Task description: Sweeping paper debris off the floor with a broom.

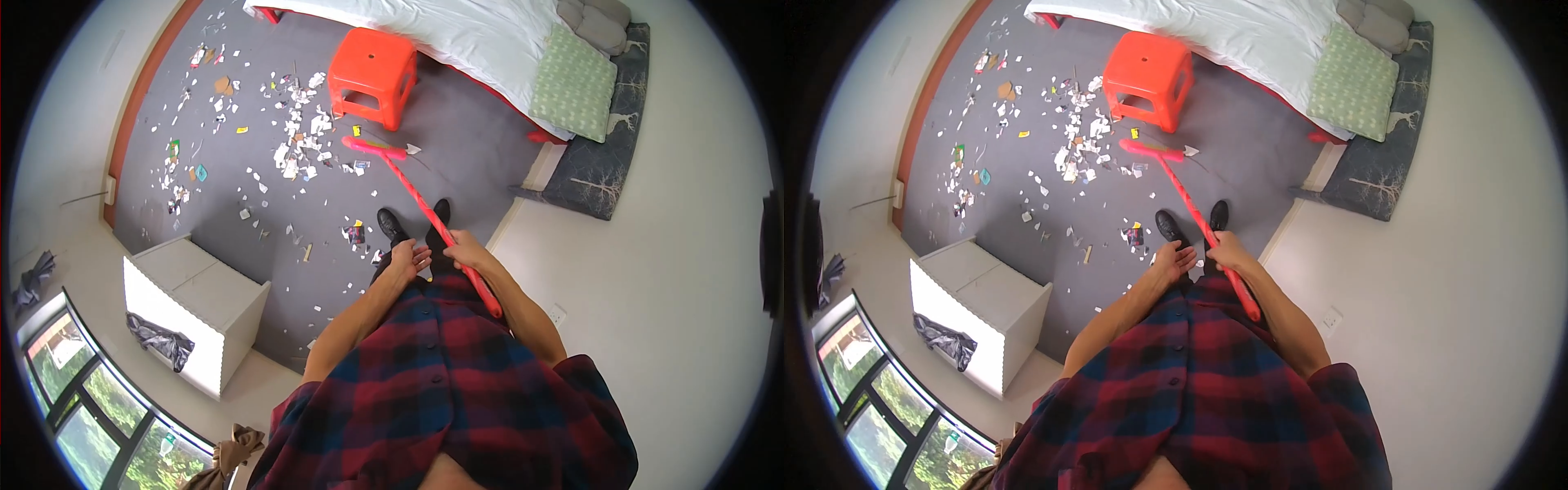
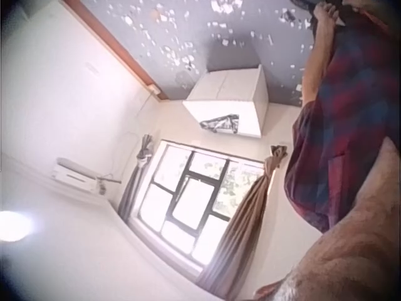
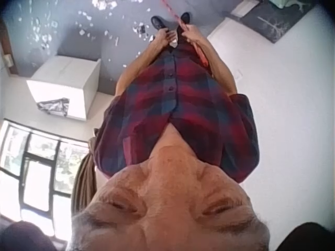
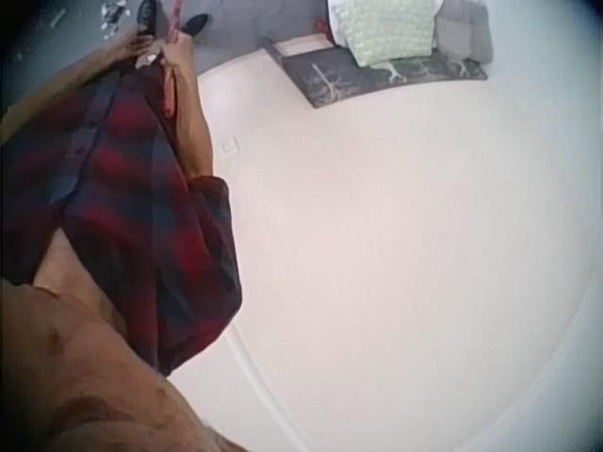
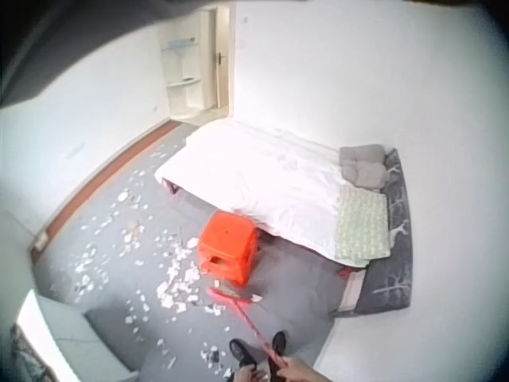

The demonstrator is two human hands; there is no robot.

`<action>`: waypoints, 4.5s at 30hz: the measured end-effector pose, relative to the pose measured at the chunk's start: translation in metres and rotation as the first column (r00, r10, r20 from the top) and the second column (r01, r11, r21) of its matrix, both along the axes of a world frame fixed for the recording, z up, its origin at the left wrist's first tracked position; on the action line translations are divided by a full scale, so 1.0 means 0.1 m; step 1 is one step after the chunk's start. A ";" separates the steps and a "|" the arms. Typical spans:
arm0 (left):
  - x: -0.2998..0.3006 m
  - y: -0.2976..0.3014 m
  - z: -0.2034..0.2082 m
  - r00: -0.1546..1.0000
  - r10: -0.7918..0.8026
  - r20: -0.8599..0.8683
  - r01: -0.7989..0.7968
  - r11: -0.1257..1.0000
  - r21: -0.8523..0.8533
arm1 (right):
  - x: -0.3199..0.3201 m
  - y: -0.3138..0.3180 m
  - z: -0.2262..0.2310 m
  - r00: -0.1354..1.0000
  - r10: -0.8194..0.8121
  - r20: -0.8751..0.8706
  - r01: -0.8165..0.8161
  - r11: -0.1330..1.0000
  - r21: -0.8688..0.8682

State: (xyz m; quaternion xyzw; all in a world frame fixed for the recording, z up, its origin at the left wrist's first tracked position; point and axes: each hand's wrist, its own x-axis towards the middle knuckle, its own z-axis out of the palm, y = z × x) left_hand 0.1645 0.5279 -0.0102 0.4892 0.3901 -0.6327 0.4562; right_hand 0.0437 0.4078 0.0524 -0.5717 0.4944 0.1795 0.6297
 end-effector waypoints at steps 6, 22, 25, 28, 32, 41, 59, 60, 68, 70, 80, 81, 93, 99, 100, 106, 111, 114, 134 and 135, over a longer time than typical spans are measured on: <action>0.01 0.01 -0.08 0.999 -0.031 -0.031 0.030 0.999 -0.029 | -0.02 0.00 0.53 0.995 0.033 -0.094 -0.052 0.975 -0.216; 0.18 0.18 -0.04 0.999 0.048 0.018 -0.049 0.998 0.050 | 0.63 0.28 0.22 0.988 0.127 0.093 -0.127 0.992 -0.002; 0.28 0.22 -0.11 0.993 0.119 0.021 -0.118 0.992 -0.041 | 0.86 0.36 0.36 0.973 0.198 0.122 -0.190 0.979 -0.076; 0.44 0.13 0.06 0.963 0.268 -0.027 -0.268 0.947 -0.174 | 1.15 0.39 0.33 0.960 0.268 0.080 -0.255 0.955 -0.149; 0.82 -0.11 0.52 0.920 0.304 -0.248 -0.376 0.864 -0.335 | 1.45 0.45 0.20 0.862 0.500 -0.081 -0.489 0.779 -0.393; 1.91 0.28 0.28 0.810 0.536 -0.240 -0.585 0.771 -0.252 | 2.23 -0.69 0.23 0.955 0.228 0.189 -0.251 0.962 0.107; 3.05 -0.24 0.43 0.623 0.771 -0.129 -0.781 0.622 -0.054 | 5.06 -3.46 -3.05 0.956 0.173 -0.237 -0.234 0.937 -0.261; 3.07 -0.27 0.46 0.624 0.774 -0.104 -0.781 0.624 -0.039 | 5.10 -3.42 -3.16 0.940 0.234 -0.248 -0.288 0.934 -0.210; 3.32 -0.46 0.52 0.623 0.766 -0.156 -0.779 0.625 -0.041 | 4.99 -3.83 -3.01 0.712 0.619 -0.332 -0.686 0.715 -0.138; 3.41 -0.51 0.48 0.669 0.734 -0.122 -0.742 0.669 -0.042 | 4.50 -4.02 -2.77 0.811 0.514 -0.280 -0.580 0.770 -0.265; 3.71 -0.68 0.48 0.669 0.732 -0.130 -0.740 0.672 -0.027 | 2.45 -4.09 -2.16 0.894 0.198 -0.403 -0.264 0.958 -0.116; 3.73 -0.76 0.48 0.668 0.729 -0.148 -0.739 0.673 -0.024 | 2.24 -4.13 -2.23 0.896 0.185 -0.405 -0.252 0.960 -0.120; 3.27 -1.47 1.19 0.805 0.575 -0.144 -0.582 0.814 -0.005 | -0.05 -3.88 -2.89 0.806 0.163 -0.570 -0.564 0.506 -0.653; 2.95 -1.94 1.69 0.889 0.435 -0.143 -0.447 0.892 -0.065 | 1.58 -3.02 -1.73 0.979 0.088 -0.185 -0.071 0.993 0.097; 2.92 -2.05 1.71 0.915 0.369 -0.160 -0.386 0.917 -0.094 | 1.85 -2.92 -1.44 0.978 -0.170 -0.117 0.198 0.937 0.289; 2.80 -2.48 1.25 0.966 0.129 -0.225 -0.192 0.938 -0.287 | 3.16 -2.45 -0.42 0.879 -0.474 -0.046 0.314 0.505 0.804; 2.74 -2.73 1.38 0.969 -0.062 -0.241 -0.020 0.946 -0.325 | 3.15 -2.63 -0.90 0.676 -0.736 -0.046 0.586 0.499 0.638; 2.79 -2.57 1.18 0.941 -0.039 -0.336 -0.106 0.908 -0.405 | 3.24 -2.71 -0.95 0.584 -0.806 -0.098 0.712 0.450 0.539; 3.93 -1.58 1.35 0.916 0.400 0.024 -0.370 0.867 -0.334 | 5.13 -1.24 -0.32 0.986 -0.085 0.142 0.046 0.964 0.261; 3.87 -1.63 1.45 0.924 0.376 0.073 -0.336 0.887 -0.318 | 5.06 -1.28 -0.24 0.969 -0.174 0.172 0.101 0.925 0.367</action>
